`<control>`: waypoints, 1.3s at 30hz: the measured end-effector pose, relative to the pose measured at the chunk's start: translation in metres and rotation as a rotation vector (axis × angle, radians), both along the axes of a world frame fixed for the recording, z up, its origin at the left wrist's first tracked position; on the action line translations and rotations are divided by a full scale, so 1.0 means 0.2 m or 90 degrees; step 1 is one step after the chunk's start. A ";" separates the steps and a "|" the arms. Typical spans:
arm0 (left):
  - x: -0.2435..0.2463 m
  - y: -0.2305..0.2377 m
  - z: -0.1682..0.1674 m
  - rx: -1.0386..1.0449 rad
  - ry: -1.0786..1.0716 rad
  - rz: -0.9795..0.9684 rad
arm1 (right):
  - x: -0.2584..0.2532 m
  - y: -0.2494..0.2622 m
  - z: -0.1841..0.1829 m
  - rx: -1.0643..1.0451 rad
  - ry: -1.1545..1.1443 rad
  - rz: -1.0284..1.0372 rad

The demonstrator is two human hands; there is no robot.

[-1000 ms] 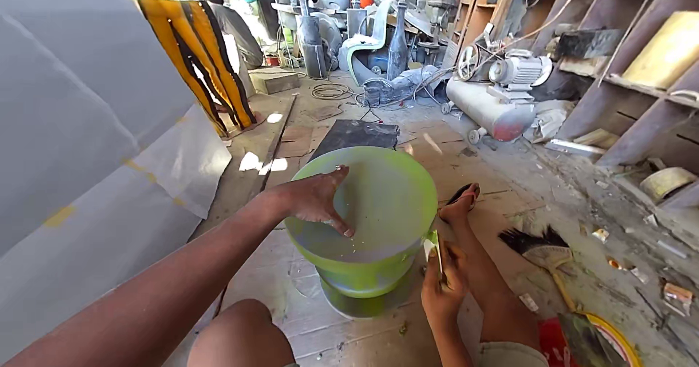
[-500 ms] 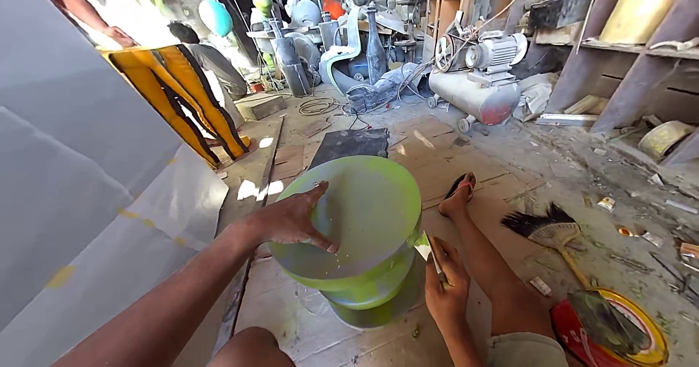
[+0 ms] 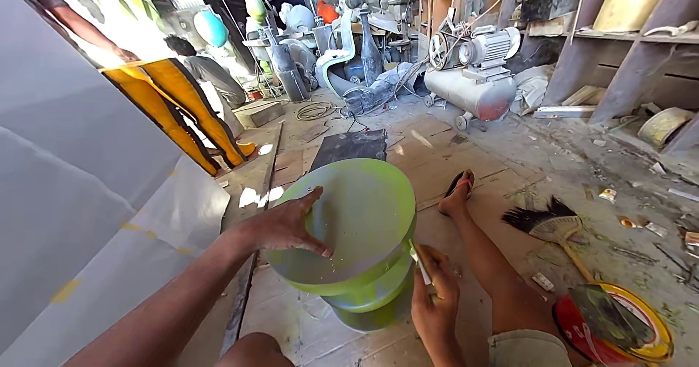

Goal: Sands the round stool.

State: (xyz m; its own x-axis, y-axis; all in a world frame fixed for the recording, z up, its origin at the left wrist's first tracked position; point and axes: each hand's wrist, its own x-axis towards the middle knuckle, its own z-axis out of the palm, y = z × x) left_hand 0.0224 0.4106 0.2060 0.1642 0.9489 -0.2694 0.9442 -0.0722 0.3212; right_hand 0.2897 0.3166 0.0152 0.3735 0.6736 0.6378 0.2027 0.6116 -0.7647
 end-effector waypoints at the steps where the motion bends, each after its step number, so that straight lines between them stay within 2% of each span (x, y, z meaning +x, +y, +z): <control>1: 0.00 0.00 0.00 0.001 0.001 0.000 | 0.00 0.02 0.01 -0.013 -0.004 -0.025; 4: 0.00 0.00 0.00 0.004 0.003 -0.003 | -0.05 0.02 -0.01 -0.068 -0.080 -0.065; 8: 0.01 -0.01 0.01 0.003 0.008 -0.003 | -0.08 -0.06 -0.09 -0.081 -0.137 -0.025; 11: 0.05 -0.04 0.04 0.001 0.009 -0.007 | 0.01 -0.05 -0.13 -0.033 -0.108 -0.007; 14: 0.02 -0.02 0.02 0.010 0.024 -0.011 | 0.08 0.04 -0.06 -0.017 -0.050 -0.015; 18: 0.01 -0.02 0.01 0.015 0.019 -0.018 | 0.08 0.11 0.03 -0.052 -0.074 0.021; 28: 0.02 0.00 0.00 0.021 -0.003 -0.028 | -0.15 -0.13 0.05 -0.047 -0.124 0.002; 33: 0.02 -0.01 0.01 0.013 0.008 -0.024 | -0.12 -0.14 0.01 0.020 -0.081 0.027; 36: 0.02 -0.01 0.00 0.014 0.010 -0.022 | -0.09 -0.08 0.02 0.042 -0.039 -0.026; 39: 0.01 -0.01 0.00 0.016 0.023 -0.031 | -0.10 -0.03 0.03 -0.001 -0.053 -0.089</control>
